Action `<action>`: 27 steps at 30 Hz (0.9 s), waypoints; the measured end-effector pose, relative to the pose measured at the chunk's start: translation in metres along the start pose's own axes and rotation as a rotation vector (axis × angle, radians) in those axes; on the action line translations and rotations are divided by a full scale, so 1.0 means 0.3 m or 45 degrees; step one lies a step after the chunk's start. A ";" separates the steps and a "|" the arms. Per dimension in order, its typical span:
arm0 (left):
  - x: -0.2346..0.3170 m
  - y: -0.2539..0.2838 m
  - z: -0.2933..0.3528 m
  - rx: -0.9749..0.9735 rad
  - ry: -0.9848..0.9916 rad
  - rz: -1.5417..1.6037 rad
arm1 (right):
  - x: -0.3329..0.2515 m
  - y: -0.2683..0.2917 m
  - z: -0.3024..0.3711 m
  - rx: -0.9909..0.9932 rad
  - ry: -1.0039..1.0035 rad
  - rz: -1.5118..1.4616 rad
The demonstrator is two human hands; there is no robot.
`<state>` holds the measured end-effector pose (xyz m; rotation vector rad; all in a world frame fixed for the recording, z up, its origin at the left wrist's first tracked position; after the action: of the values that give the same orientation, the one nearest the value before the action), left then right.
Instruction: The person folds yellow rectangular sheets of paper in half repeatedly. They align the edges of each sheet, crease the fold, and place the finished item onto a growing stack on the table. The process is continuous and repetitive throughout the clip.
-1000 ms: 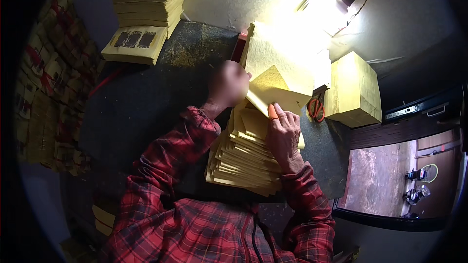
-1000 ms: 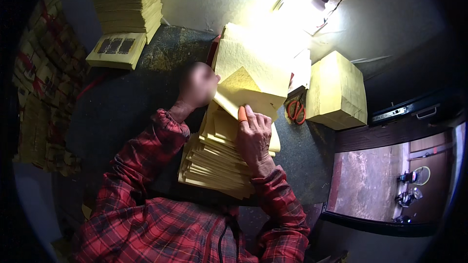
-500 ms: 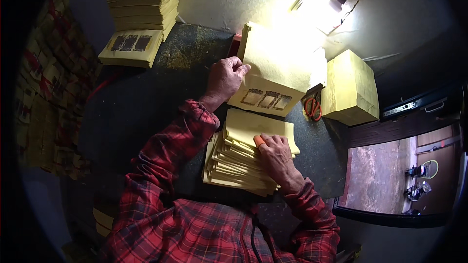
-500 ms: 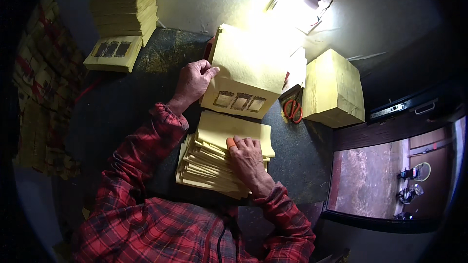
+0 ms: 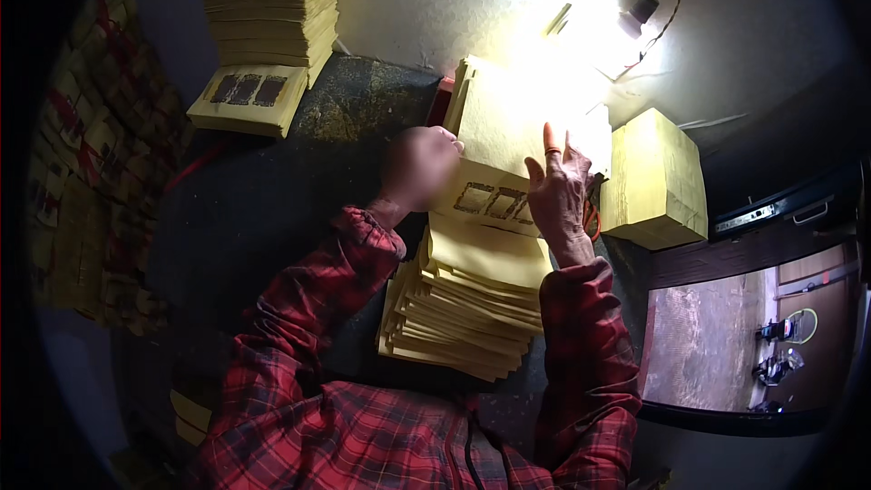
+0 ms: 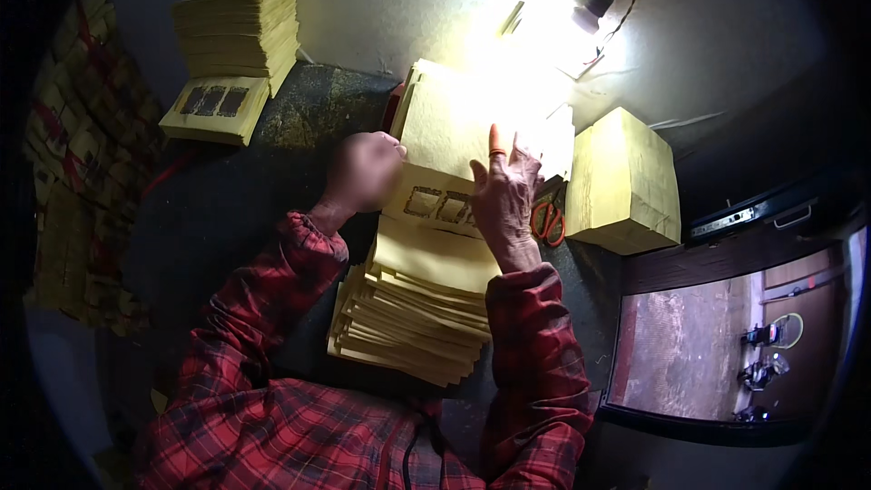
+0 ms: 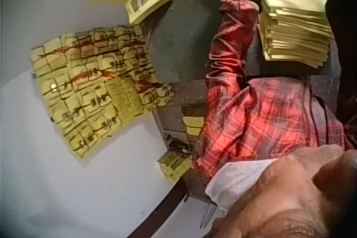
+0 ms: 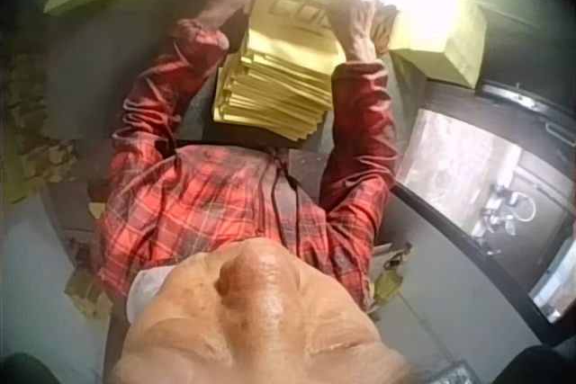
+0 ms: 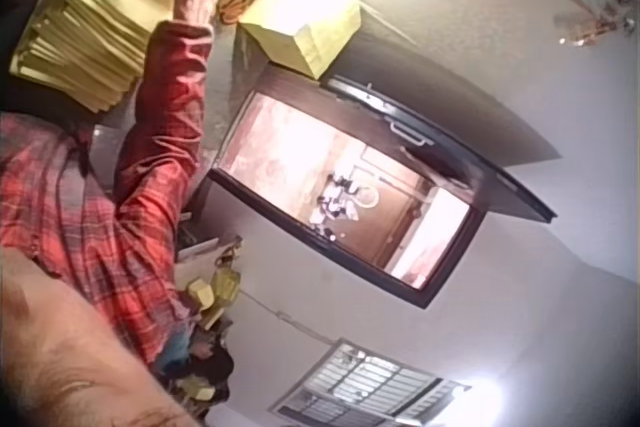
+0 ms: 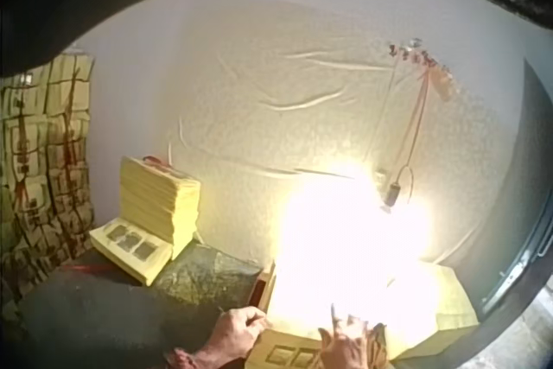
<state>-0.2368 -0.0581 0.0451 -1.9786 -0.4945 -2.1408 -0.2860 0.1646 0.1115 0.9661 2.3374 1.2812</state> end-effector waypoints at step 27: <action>-0.012 -0.015 -0.009 0.014 -0.002 0.003 | -0.226 0.167 0.179 0.187 0.451 0.036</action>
<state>-0.2405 -0.0553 0.0408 -1.9744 -0.5031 -2.1302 -0.1866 0.1705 0.1198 0.8762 2.7272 1.4049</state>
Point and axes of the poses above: each hand's wrist, its own z-axis away from the middle knuckle, its own y-axis out of the back of the hand, x = y × z, the point moved 9 cm from there along -z, towards the middle knuckle, and after that the axes turned 13 degrees about y, right-handed, at the moved point
